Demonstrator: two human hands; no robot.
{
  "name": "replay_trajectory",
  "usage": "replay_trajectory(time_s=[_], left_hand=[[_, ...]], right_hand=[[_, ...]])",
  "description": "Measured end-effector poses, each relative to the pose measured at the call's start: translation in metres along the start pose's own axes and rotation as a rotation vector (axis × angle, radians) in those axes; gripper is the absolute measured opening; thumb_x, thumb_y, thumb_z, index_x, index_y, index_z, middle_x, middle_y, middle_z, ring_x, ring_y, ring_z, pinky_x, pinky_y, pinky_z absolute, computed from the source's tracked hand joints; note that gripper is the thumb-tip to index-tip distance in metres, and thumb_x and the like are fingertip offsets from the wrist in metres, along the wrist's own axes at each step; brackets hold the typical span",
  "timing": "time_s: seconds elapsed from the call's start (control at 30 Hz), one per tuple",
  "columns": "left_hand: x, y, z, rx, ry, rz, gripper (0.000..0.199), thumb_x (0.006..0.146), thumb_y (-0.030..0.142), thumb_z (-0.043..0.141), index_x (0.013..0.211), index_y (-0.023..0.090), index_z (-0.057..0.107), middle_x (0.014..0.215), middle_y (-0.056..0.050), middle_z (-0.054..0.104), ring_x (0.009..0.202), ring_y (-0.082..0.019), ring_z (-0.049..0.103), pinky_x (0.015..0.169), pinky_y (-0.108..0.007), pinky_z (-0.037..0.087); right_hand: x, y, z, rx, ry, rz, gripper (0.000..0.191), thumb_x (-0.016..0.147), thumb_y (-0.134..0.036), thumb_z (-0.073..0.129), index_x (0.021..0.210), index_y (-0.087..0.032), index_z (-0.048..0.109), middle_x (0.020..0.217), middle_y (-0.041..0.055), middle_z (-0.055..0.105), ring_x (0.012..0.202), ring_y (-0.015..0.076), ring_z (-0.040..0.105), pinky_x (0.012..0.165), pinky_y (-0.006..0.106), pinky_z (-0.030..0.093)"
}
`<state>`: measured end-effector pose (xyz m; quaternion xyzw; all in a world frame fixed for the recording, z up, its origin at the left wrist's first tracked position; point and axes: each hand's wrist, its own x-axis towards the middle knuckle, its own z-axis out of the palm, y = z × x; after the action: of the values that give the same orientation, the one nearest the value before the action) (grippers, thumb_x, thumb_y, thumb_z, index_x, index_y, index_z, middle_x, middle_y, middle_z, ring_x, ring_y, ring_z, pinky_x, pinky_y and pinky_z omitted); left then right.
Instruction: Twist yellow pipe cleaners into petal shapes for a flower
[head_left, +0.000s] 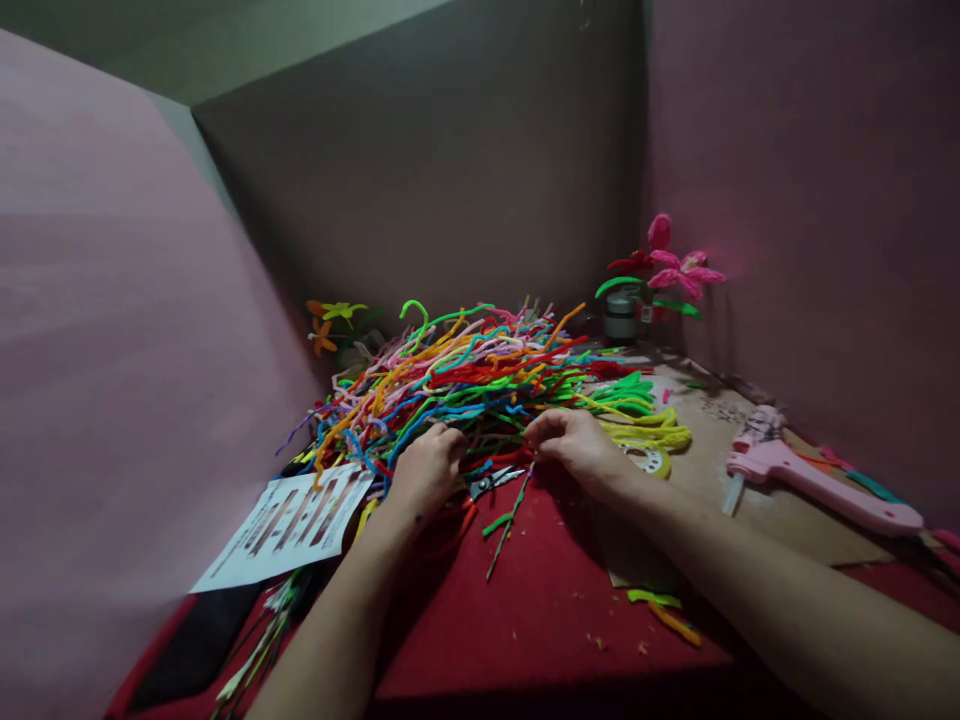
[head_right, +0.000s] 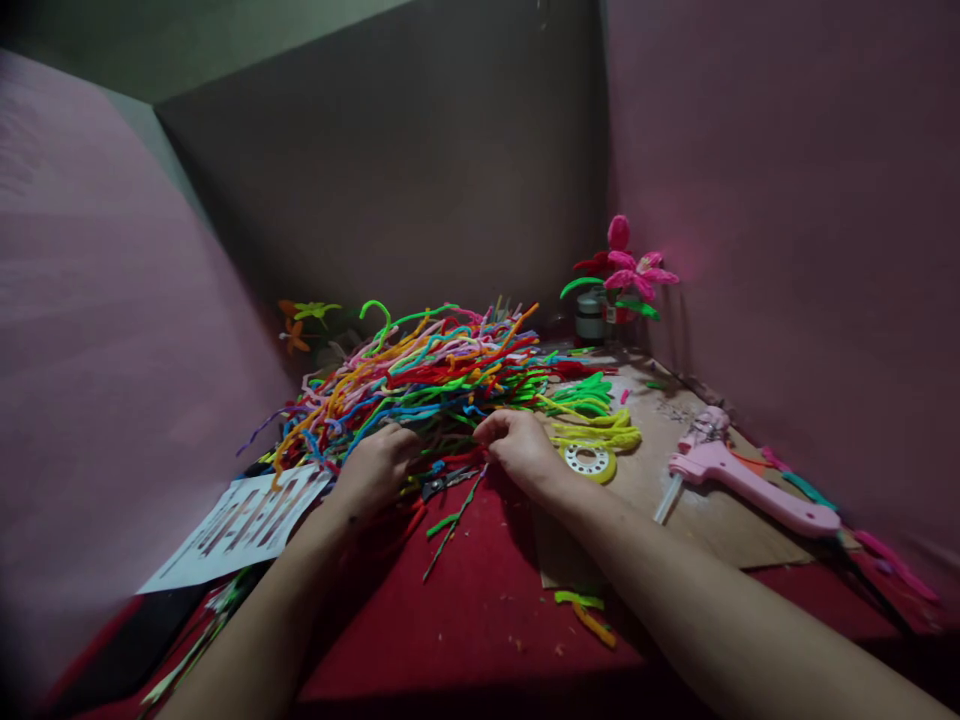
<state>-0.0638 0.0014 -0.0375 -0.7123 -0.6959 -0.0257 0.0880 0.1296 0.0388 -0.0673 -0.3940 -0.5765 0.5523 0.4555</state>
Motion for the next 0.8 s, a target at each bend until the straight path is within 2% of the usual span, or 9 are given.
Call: replay_trajectory(time_s=[0.13, 0.33, 0.5, 0.67, 0.8], left_hand=[[0.02, 0.013, 0.01, 0.03, -0.053, -0.085, 0.03, 0.082, 0.029, 0.037, 0.09, 0.02, 0.064, 0.093, -0.01, 0.065, 0.086, -0.022, 0.062, 0.069, -0.028, 0.044], [0.041, 0.014, 0.019, 0.019, -0.071, -0.136, 0.029, 0.074, 0.028, 0.046, 0.095, 0.017, 0.064, 0.092, -0.014, 0.067, 0.086, -0.026, 0.063, 0.064, -0.028, 0.046], [0.039, 0.015, 0.024, 0.01, -0.011, -0.108, 0.032, 0.078, 0.029, 0.043, 0.099, 0.019, 0.063, 0.092, -0.014, 0.068, 0.087, -0.026, 0.063, 0.067, -0.03, 0.046], [0.033, 0.017, 0.023, 0.045, 0.052, -0.057, 0.032, 0.08, 0.03, 0.04, 0.102, 0.022, 0.062, 0.088, -0.012, 0.068, 0.083, -0.026, 0.063, 0.066, -0.032, 0.045], [0.026, 0.016, 0.019, 0.071, 0.104, -0.022, 0.033, 0.083, 0.03, 0.035, 0.103, 0.023, 0.061, 0.087, -0.011, 0.065, 0.078, -0.027, 0.063, 0.06, -0.032, 0.043]], right_hand=[[-0.003, -0.006, 0.0, -0.124, -0.017, 0.0, 0.025, 0.051, 0.0, 0.046, 0.064, -0.014, 0.063, 0.059, -0.0007, 0.061, 0.053, 0.0094, 0.052, 0.05, 0.019, 0.04], [-0.001, -0.002, 0.003, -0.285, -0.013, -0.079, 0.021, 0.059, -0.005, 0.049, 0.066, -0.013, 0.066, 0.058, 0.0019, 0.064, 0.055, 0.012, 0.056, 0.054, 0.021, 0.043], [0.006, 0.012, 0.003, -0.312, -0.023, -0.134, 0.021, 0.062, -0.007, 0.049, 0.07, -0.016, 0.067, 0.063, 0.0016, 0.066, 0.058, 0.0131, 0.058, 0.055, 0.022, 0.043], [0.006, 0.011, 0.003, -0.342, -0.014, -0.173, 0.022, 0.062, -0.007, 0.05, 0.068, -0.017, 0.068, 0.065, 0.0014, 0.066, 0.063, 0.0147, 0.059, 0.06, 0.024, 0.045], [0.004, 0.009, 0.003, -0.334, -0.002, -0.2, 0.025, 0.064, -0.007, 0.049, 0.077, -0.017, 0.069, 0.075, 0.0035, 0.069, 0.073, 0.0169, 0.062, 0.072, 0.028, 0.048]])
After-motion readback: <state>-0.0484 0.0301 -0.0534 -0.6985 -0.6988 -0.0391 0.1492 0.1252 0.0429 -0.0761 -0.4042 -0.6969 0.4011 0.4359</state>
